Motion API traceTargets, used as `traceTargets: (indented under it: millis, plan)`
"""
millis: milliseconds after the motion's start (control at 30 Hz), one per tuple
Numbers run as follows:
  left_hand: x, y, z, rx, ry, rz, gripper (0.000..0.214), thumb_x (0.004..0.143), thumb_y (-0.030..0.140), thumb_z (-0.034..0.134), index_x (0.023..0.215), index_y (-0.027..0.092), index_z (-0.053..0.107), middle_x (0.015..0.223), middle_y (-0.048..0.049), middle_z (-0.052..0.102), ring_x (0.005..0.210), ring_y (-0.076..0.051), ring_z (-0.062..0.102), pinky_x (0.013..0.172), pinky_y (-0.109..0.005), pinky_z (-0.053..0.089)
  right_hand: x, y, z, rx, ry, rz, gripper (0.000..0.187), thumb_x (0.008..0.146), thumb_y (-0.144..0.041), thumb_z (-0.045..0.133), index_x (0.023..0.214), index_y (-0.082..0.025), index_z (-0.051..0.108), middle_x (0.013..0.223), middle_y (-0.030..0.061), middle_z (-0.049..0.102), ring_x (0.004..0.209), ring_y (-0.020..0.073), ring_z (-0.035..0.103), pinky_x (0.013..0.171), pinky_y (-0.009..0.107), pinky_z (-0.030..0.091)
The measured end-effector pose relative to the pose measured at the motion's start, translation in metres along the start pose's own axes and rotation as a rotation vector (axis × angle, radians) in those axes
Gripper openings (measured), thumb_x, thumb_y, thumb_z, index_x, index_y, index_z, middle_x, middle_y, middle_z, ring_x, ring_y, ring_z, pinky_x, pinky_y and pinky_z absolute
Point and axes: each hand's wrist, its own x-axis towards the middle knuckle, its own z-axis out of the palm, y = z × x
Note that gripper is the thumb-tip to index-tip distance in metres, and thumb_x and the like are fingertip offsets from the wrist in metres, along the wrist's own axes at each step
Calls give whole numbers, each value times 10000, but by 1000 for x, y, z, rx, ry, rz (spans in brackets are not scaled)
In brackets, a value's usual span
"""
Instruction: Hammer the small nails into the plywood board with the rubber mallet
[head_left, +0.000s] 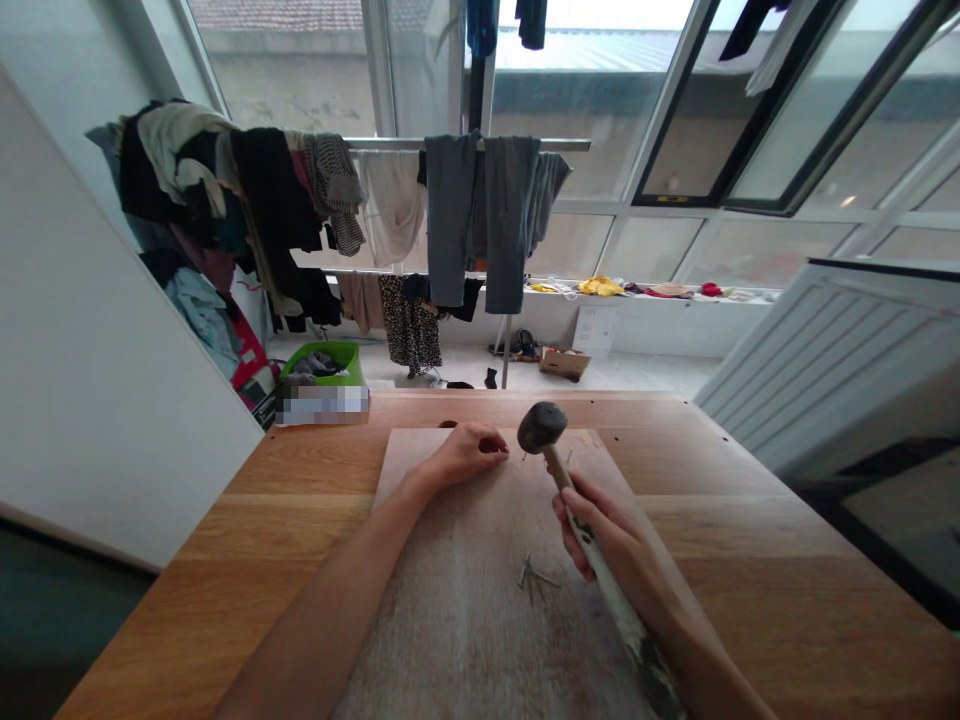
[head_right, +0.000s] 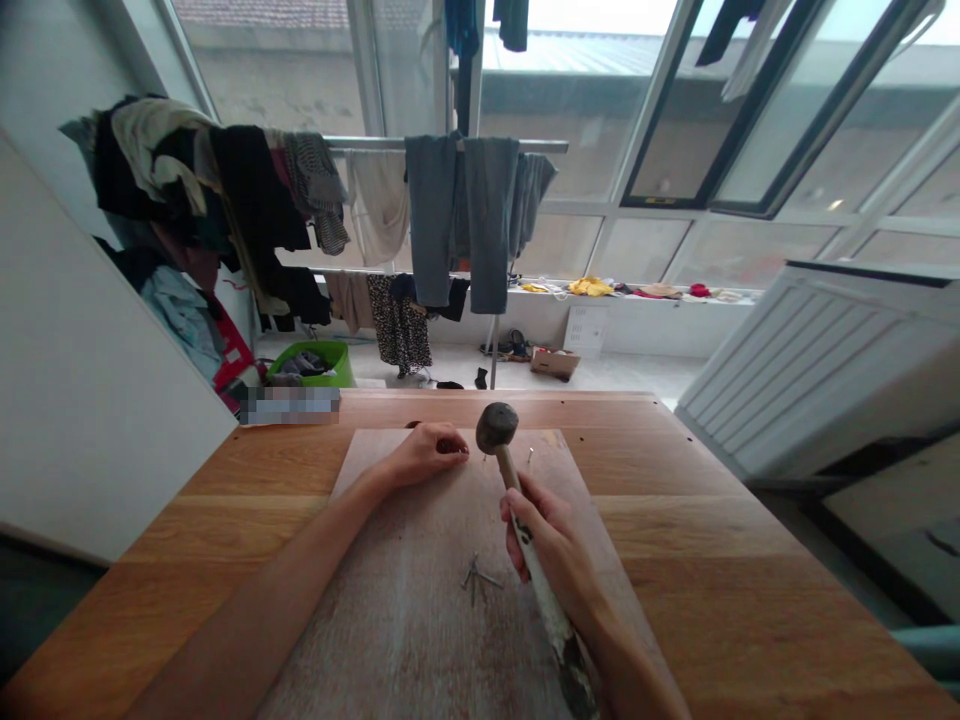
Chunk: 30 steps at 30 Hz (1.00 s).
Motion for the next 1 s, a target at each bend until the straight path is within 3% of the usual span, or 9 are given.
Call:
traceTargets:
  millis: [233,567,867,1000]
  plan:
    - [0,3,-1,-18,-4,-12,119,796,200,692,824,123,779,769,-36,713,700,-135,613,686,-234,462,-2,-3,11,-2,-1,-18,396,878,-599,560,858,-203,553,532,-68,482,347,73,398,312,188,339]
    - [1,2,1,-34,13,-26,112,783,195,703,816,124,782,752,-28,703,673,-124,587,663,-222,445,0,0,9,-44,-21,-45,383,912,-574,528,828,-201,552,471,-73,463,352,71,389,335,179,321]
    - [2,0,1,-80,-13,63,147,765,114,638,809,110,778,670,12,613,629,-100,508,610,-198,386,0,2,13,-102,-42,-23,379,902,-581,519,799,-217,531,446,-85,465,339,79,406,342,185,338]
    - [2,-2,1,-68,-7,86,139,770,160,659,818,107,777,709,-4,634,662,-116,530,632,-212,399,2,3,12,-88,-34,-27,380,900,-589,516,802,-222,528,459,-84,473,345,82,407,342,189,343]
